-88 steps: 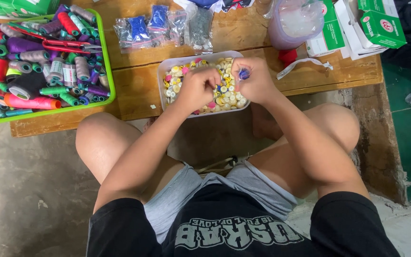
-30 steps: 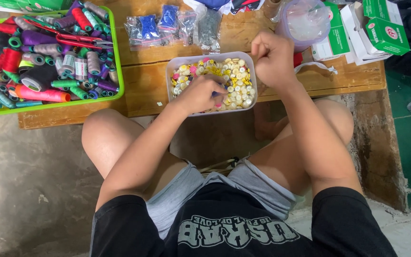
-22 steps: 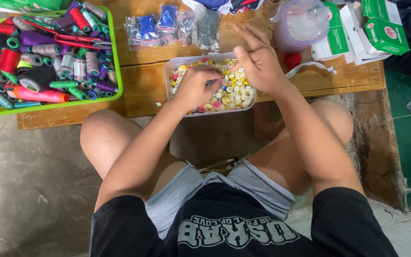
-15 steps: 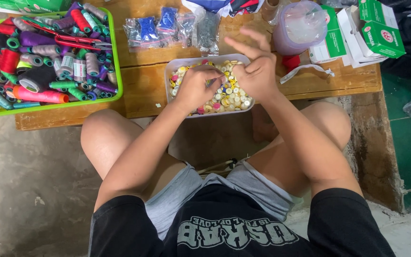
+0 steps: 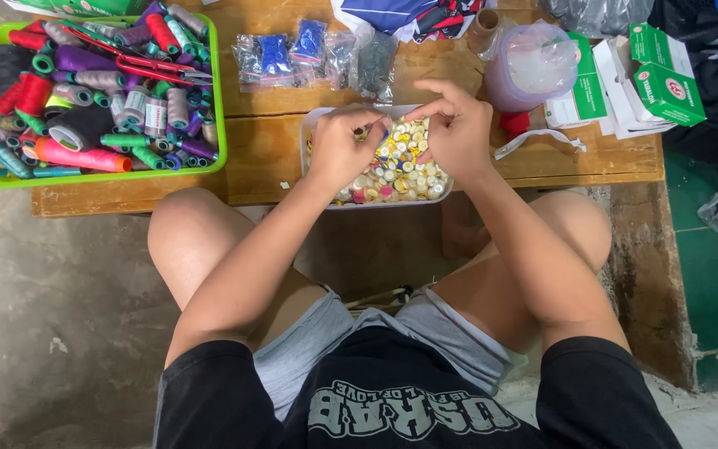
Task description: The person is packing small colorful beads into small plastic bags at a workspace filled with sewing supplies.
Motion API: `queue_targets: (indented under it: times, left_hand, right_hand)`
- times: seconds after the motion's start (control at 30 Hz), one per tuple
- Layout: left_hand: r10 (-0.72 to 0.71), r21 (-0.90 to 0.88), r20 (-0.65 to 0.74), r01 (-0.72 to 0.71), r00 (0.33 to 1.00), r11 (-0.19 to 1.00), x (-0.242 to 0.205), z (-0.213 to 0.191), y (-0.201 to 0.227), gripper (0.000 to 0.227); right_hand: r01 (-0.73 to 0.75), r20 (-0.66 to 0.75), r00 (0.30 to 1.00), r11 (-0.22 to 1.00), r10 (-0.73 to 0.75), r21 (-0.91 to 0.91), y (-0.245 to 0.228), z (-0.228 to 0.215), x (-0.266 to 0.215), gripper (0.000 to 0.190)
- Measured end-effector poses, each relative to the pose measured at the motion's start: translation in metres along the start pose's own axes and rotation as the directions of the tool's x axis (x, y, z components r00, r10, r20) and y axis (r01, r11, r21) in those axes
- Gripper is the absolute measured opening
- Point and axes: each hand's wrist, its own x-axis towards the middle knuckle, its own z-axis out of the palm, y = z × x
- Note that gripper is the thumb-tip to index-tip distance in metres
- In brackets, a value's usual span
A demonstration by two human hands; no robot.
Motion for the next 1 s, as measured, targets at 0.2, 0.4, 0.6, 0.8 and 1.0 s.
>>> queue_targets:
  times: [0.2, 0.4, 0.6, 0.8, 1.0]
  left_hand:
    - [-0.104, -0.117, -0.175, 0.085, 0.979, 0.990, 0.009, -0.011, 0.011, 0.014]
    - [-0.093, -0.216, -0.170, 0.055, 0.981, 0.975, 0.011, -0.018, 0.023, 0.013]
    - [0.055, -0.064, -0.065, -0.059, 0.996, 0.996, 0.014, -0.029, 0.013, 0.009]
    - [0.136, 0.018, 0.286, -0.147, 0.949, 0.989, -0.004, 0.009, -0.011, 0.014]
    - [0.174, 0.153, 0.535, -0.298, 0.827, 0.942, -0.031, 0.046, -0.050, 0.036]
  right_hand:
    - [0.369, 0.204, 0.901, 0.924, -0.382, 0.099, 0.031, 0.032, 0.003, 0.087]
    - [0.279, 0.046, 0.959, 0.960, -0.278, -0.017, 0.037, 0.054, 0.000, 0.065]
    - [-0.108, 0.076, 0.993, 0.964, 0.092, 0.244, 0.045, 0.027, 0.019, 0.033]
    - [0.040, -0.041, 0.999, 0.950, -0.029, 0.311, 0.029, -0.013, 0.029, 0.024]
    - [0.121, -0.051, 0.993, 0.948, -0.111, 0.294, 0.028, -0.035, 0.027, 0.028]
